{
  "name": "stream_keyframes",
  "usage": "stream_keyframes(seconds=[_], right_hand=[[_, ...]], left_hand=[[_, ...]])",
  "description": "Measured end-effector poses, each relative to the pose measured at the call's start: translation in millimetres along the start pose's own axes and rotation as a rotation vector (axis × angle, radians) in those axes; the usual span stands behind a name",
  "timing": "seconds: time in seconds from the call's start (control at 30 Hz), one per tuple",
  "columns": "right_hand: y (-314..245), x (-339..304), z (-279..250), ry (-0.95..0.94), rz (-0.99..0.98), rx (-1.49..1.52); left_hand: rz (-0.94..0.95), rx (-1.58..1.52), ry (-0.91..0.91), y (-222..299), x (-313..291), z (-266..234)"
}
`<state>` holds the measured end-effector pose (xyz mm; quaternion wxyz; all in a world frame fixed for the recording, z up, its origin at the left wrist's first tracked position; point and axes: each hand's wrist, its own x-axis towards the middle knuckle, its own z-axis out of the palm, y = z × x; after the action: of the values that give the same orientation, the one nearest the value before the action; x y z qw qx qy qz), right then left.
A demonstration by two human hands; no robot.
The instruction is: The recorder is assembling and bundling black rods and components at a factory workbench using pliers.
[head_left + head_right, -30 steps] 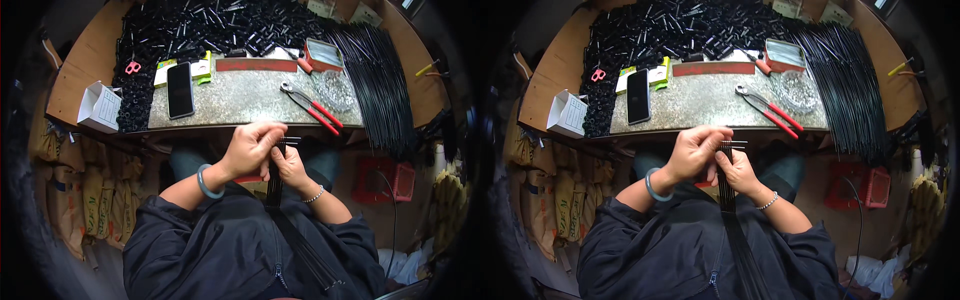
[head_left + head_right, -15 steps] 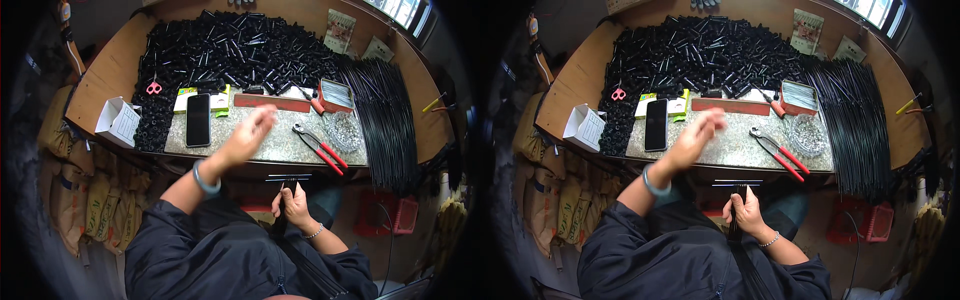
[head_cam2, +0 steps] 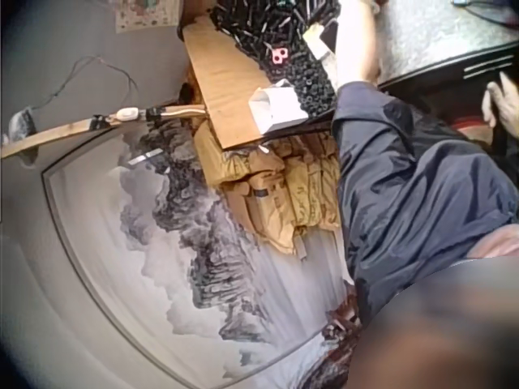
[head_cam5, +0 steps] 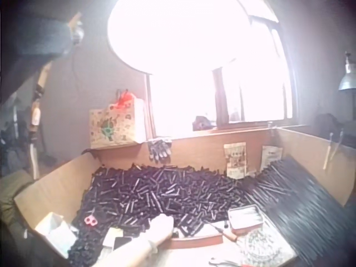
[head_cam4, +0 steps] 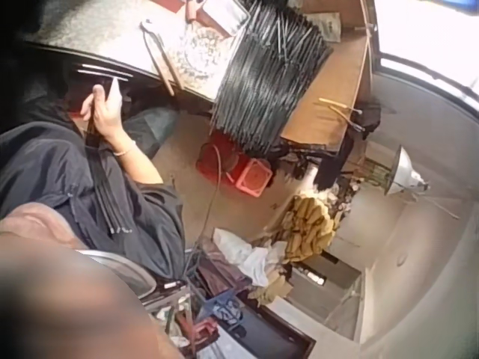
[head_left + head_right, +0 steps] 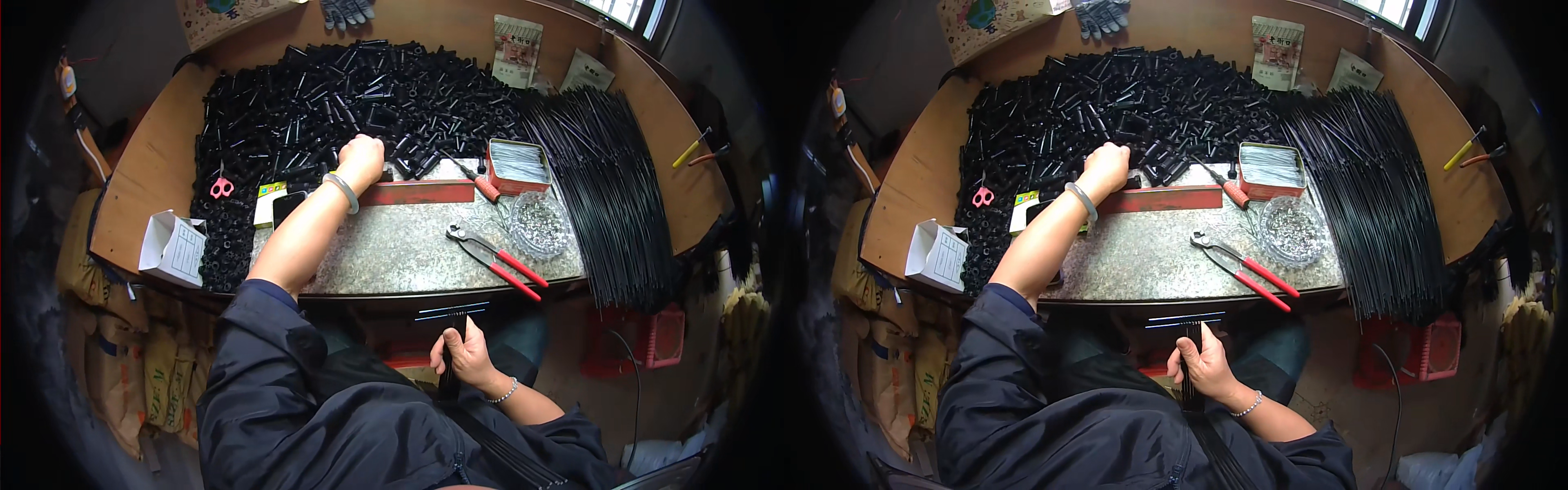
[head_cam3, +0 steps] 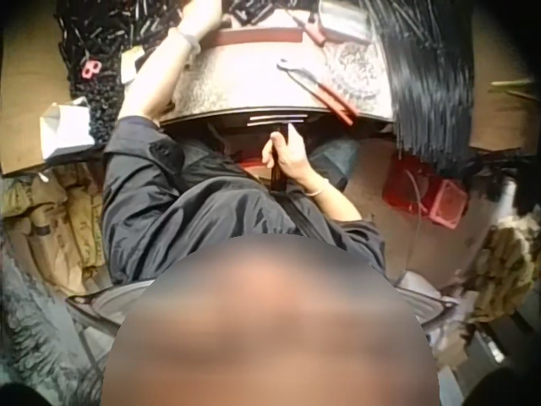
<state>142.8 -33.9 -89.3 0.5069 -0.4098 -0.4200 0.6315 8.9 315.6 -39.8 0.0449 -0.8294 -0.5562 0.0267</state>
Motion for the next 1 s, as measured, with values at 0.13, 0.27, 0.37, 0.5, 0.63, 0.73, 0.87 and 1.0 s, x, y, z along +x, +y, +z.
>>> stream_keyframes(seconds=[0.13,0.27,0.37,0.5,0.63,0.73,0.87,1.0], right_hand=[[0.0,-0.5,-1.1,-0.007,0.001,-0.004],[0.0,-2.0,-6.4,0.022,0.008,0.015],[-0.5,-0.2,-6.7,0.013,0.007,0.03],[-2.7,2.9,-7.1,0.021,0.018,0.02],[-2.3,8.3,-9.3,0.028,0.008,0.038],[0.0,8.0,-10.8,0.048,-0.006,0.023],[1.1,2.2,-9.5,0.073,-0.011,0.013],[5.6,-12.2,-5.9,0.08,-0.028,0.035]], left_hand=[[-0.153,-0.043,-0.119,-2.6,3.0,-23.9],[-0.117,0.031,-0.398,0.5,3.6,-72.9],[-0.221,-0.394,-0.432,-40.4,19.2,-51.8],[0.429,-0.406,-0.152,-47.9,50.6,-31.3],[0.255,-0.701,0.226,50.8,68.7,-8.8],[0.217,-0.436,0.203,87.2,64.5,-6.9],[0.234,-0.285,0.239,93.1,66.7,10.4],[0.261,-0.533,0.414,92.7,42.8,11.5]])
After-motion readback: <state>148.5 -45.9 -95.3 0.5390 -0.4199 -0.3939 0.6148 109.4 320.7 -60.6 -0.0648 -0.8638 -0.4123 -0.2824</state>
